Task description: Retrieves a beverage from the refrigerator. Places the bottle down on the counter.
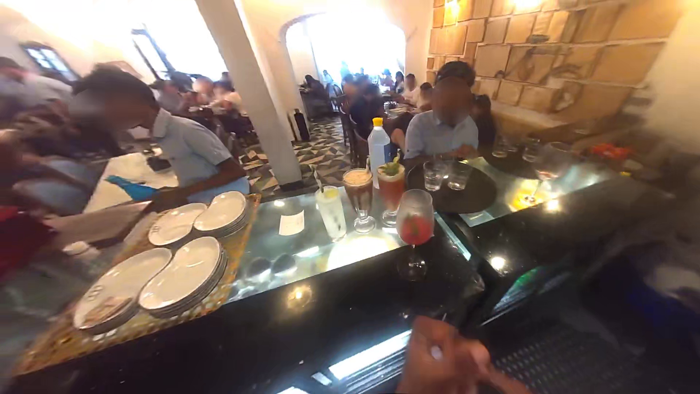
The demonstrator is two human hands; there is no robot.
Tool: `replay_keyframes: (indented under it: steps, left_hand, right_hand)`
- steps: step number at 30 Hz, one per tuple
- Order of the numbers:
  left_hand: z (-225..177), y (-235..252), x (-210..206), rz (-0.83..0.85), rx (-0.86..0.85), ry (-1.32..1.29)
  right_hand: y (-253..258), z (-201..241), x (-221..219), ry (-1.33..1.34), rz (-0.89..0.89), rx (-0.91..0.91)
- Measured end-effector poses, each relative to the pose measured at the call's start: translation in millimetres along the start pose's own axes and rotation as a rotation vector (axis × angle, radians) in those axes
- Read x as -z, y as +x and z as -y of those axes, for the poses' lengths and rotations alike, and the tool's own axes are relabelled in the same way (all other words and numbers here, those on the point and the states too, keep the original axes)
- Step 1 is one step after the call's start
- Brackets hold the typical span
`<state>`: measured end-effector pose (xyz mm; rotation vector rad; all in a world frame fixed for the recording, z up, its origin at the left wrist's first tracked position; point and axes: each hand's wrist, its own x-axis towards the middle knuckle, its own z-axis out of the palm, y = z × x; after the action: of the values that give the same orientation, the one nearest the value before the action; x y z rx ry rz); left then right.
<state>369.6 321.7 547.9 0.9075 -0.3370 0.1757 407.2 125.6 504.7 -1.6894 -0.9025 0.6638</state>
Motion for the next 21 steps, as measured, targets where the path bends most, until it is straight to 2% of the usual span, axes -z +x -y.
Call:
replay_keyframes:
  steps: [2,4,8,10,11,12,13,15,16,17,18,19,20,21]
  left_hand:
    - [-5.2,-0.4,-3.9,-0.492,0.097,0.104]
    - [-0.3,-3.3,0.4,-0.747,0.104,0.113]
    - [-1.6,-1.5,3.5,-0.907,0.005,0.032]
    - [-3.0,3.3,5.3,-0.901,-0.022,0.009]
    - [-3.4,3.6,8.9,-0.828,-0.032,0.001]
    - [-4.2,1.0,15.9,-0.667,-0.044,-0.024]
    - [-5.9,-2.9,26.4,-0.404,-0.061,-0.066]
    - [-14.7,-0.5,43.5,0.277,-0.094,-0.190]
    - [-19.4,5.5,40.2,0.512,-0.085,-0.249]
    - [-20.6,9.7,33.1,0.662,-0.077,-0.279]
    - [-18.7,11.3,26.5,0.726,-0.077,-0.272]
    - [-15.1,10.4,22.8,0.699,-0.086,-0.222]
    - [-10.4,7.1,21.5,0.573,-0.105,-0.147]
    - [-6.3,2.7,22.1,0.378,-0.117,-0.073]
  right_hand:
    - [0.4,-5.6,-18.8,-0.352,-0.226,-0.008]
    - [4.4,-6.5,-44.0,-0.649,-0.445,-0.066]
    - [10.2,-6.1,-65.3,-0.857,-0.607,-0.013]
    - [14.8,-3.2,-66.9,-0.888,-0.648,-0.010]
    - [17.0,1.0,-64.6,-0.855,-0.630,-0.034]
    - [17.5,7.6,-58.0,-0.753,-0.558,-0.072]
    - [16.2,14.2,-45.6,-0.576,-0.428,-0.100]
    - [12.4,16.9,-16.9,-0.135,-0.065,-0.028]
    - [14.1,20.2,-9.4,0.032,0.099,0.026]
    - [16.6,32.3,-6.7,0.122,0.203,0.022]
    - [17.9,55.0,-8.5,0.136,0.208,-0.047]
    - [19.4,76.3,-9.1,0.121,0.184,-0.176]
    - [16.3,69.9,-7.7,0.090,0.164,-0.193]
    - [7.5,32.9,-7.8,0.062,0.108,-0.036]
